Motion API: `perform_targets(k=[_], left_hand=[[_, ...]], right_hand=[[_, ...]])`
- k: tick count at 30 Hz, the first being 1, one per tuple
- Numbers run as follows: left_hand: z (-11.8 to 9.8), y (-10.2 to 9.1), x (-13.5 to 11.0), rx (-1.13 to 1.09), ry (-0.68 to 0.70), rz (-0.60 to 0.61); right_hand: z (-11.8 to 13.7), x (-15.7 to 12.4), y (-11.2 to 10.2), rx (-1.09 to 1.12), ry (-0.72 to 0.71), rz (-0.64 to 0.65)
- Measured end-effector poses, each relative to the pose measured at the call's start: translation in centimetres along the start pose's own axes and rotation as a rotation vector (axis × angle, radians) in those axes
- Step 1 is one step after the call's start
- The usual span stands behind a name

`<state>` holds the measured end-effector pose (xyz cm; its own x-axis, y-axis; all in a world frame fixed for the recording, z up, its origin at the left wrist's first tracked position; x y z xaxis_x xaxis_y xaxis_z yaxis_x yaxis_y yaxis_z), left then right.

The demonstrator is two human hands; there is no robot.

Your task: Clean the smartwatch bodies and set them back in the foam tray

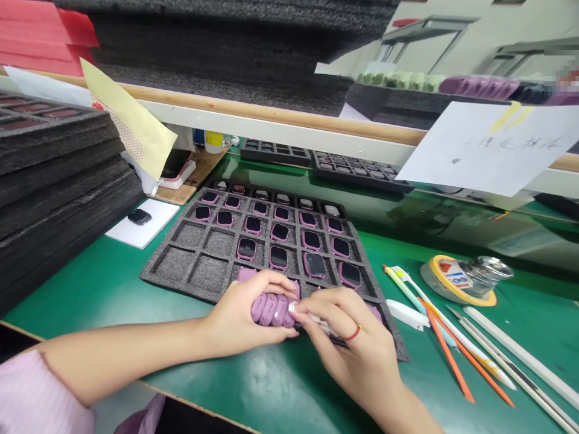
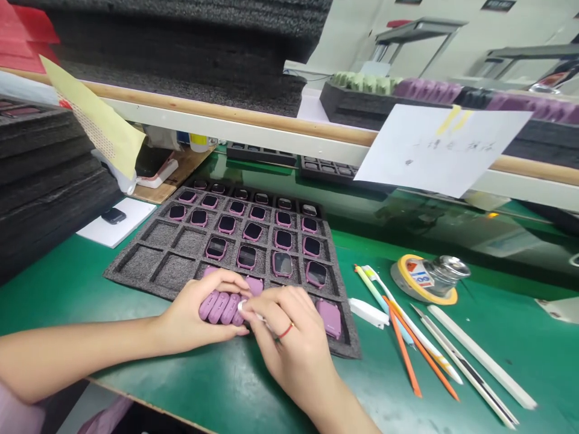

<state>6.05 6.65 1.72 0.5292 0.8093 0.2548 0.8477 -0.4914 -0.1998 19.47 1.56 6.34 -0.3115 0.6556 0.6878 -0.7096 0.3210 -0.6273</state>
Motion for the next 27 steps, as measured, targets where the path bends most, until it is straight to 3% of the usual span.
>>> perform_targets(k=[3,9,11,14,16,18,20,23,25,27], left_hand=[[-0.1,0.0,0.0,0.016,0.007,0.001],[-0.9,-0.3,-0.3,0.022,0.016,-0.033],[-1.7,-0.3,-0.6,0.028,0.056,-0.027],[-2.5,-0.5,-1.2,0.035,0.121,-0.029],[-2.8,-0.5,-1.5,0.021,0.149,-0.031],[-3.0,-0.5,-1.6,0.01,0.172,-0.029],[-3.2,-0.4,-1.7,0.005,0.196,-0.025],[-3.5,-0.3,-1.8,0.026,0.203,-0.02],[-3.6,-0.3,-1.9,0.044,0.207,-0.016],[-3.7,-0.2,-1.9,0.07,0.234,-0.006]], right_hand=[[0.1,-0.1,0.5,0.07,-0.003,0.049],[-1.5,0.0,-2.0,-0.143,0.027,-0.107],[-4.0,-0.4,-4.5,-0.241,0.176,-0.19],[-8.9,-2.4,-9.4,-0.477,0.568,-0.388],[-11.0,-3.4,-11.4,-0.542,0.688,-0.42],[-11.8,-3.7,-11.8,-0.549,0.7,-0.425],[-11.4,-3.4,-10.8,-0.482,0.677,-0.434],[-9.3,-2.5,-6.7,-0.152,0.628,-0.363],[-7.4,-1.9,-2.1,0.334,0.612,-0.154],[-4.4,-1.8,2.3,0.779,0.619,0.141]])
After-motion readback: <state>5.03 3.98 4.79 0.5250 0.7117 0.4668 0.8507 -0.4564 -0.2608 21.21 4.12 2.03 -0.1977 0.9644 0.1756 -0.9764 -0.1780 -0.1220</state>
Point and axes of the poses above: each hand's wrist, its own x-axis towards the middle knuckle, its own y-axis out of the palm, z = x × y, the point moved 7 cm from there along x, towards the middle knuckle, and after that the axes turned 2 degrees about y, right-handed, at the moved point
